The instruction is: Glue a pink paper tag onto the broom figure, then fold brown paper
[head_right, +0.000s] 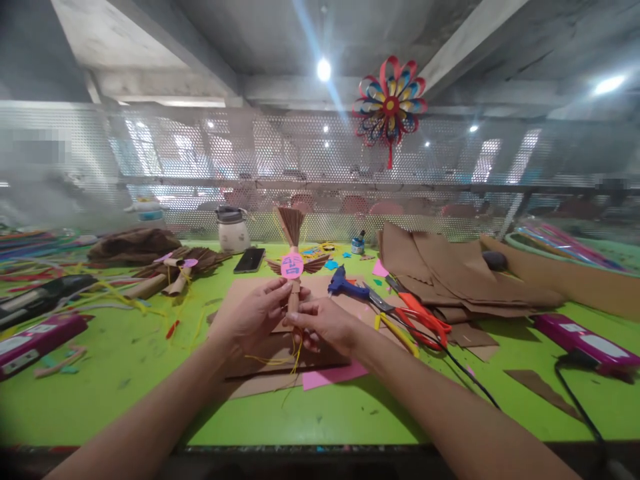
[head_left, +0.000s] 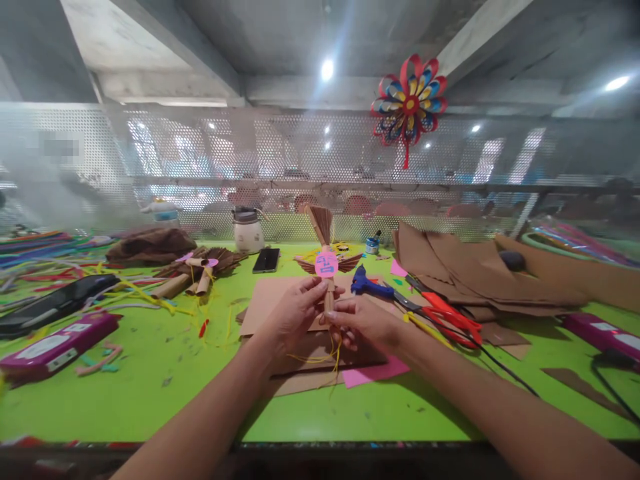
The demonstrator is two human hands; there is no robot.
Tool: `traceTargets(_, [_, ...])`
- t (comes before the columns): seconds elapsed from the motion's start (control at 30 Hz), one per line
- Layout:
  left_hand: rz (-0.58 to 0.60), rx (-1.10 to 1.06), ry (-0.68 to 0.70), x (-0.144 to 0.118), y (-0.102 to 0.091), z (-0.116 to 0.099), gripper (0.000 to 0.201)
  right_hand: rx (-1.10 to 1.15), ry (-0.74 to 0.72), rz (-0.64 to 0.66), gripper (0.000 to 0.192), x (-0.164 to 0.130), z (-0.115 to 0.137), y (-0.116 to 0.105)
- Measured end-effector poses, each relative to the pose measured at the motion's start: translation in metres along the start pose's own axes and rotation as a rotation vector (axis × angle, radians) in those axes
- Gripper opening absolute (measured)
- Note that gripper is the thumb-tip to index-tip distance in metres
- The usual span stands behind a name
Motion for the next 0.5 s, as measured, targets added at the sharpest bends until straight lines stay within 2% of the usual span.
traceTargets(0.27, [-0.017,0.022,0.004,-0.0006,0.0012,-0.0028,0.026,-0.079,-0.039,-0.066,0.034,0.0043,-0.0024,0.0022])
traceTargets(0.37, [-0.028,0.011,0.016,-0.0004,0.0011,-0.0034,0.025,-0.109,-0.062,-0.111,0.034,0.0047,-0.0024,0.0033])
traceTargets(0.5, [-0.036,0.016,0.018,0.0000,-0.0006,-0.0018,0.024,-0.137,-0.069,-0.105,0.034,0.0047,-0.0041,0.0043])
Point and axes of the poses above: each hand's wrist, its own x-axis towards the middle knuckle, its own y-axis out of the palm, z = x × y, the point moved 2 cm from there along x, towards the middle knuckle, and after that the axes turned 10 degrees about y, right-handed, at the moved point
